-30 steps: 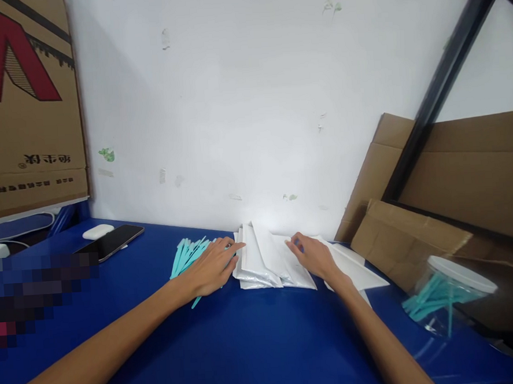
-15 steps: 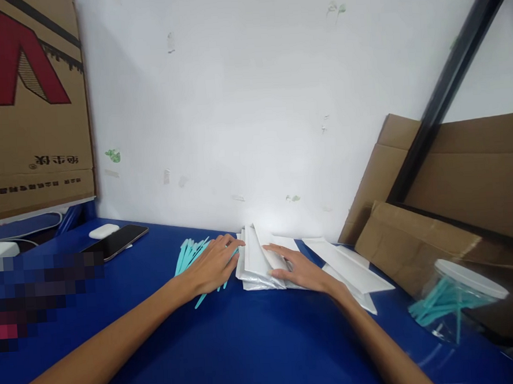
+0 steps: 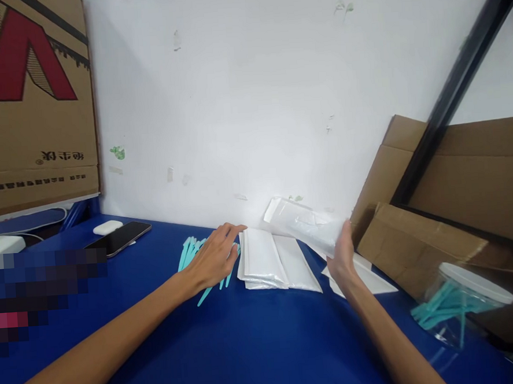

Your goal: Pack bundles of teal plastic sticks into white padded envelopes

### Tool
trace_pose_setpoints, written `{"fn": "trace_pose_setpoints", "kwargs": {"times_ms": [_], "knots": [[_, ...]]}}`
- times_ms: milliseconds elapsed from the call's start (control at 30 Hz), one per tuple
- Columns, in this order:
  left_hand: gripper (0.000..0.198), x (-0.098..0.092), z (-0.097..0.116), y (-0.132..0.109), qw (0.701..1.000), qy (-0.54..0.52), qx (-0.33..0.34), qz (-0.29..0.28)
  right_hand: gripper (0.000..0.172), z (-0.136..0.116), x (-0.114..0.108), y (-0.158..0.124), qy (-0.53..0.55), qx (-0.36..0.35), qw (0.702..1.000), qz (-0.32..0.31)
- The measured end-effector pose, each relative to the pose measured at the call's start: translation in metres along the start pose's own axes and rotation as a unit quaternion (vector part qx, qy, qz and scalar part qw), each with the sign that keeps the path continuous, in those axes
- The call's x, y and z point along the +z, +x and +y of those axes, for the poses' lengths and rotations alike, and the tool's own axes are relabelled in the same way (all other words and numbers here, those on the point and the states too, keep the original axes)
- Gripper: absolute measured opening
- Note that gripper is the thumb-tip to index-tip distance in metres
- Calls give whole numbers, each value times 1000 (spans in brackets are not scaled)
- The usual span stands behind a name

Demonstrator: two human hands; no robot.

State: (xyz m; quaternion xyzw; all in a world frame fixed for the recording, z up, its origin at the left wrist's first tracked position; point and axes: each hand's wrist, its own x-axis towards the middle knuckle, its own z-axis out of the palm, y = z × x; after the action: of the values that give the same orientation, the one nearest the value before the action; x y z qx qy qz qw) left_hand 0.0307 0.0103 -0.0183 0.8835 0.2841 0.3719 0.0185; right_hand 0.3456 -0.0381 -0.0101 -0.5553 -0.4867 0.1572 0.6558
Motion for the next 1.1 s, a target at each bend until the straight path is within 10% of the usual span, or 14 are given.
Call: {"fn": "trace_pose_setpoints", "kwargs": {"times_ms": [100,433,600,800,1100], "knots": [[45,-4,7,0,999,-2,-18,35,69,-10,-5,-1,150,46,984,86],[45,-1,-3,6,962,-164,-176,130,69,-3,31,-22,96,114,983,-110],[42,8,-23,11,866,-385,-304,102,65,2,30,-20,33,85,989,-114],[49,3,-23,9,819,-468,-322,79,58,4,20,-13,-133,49,989,-47],[60,7,-30,6,738,-569,-361,-40,52,-14,13,-13,172,162,961,-142]]}}
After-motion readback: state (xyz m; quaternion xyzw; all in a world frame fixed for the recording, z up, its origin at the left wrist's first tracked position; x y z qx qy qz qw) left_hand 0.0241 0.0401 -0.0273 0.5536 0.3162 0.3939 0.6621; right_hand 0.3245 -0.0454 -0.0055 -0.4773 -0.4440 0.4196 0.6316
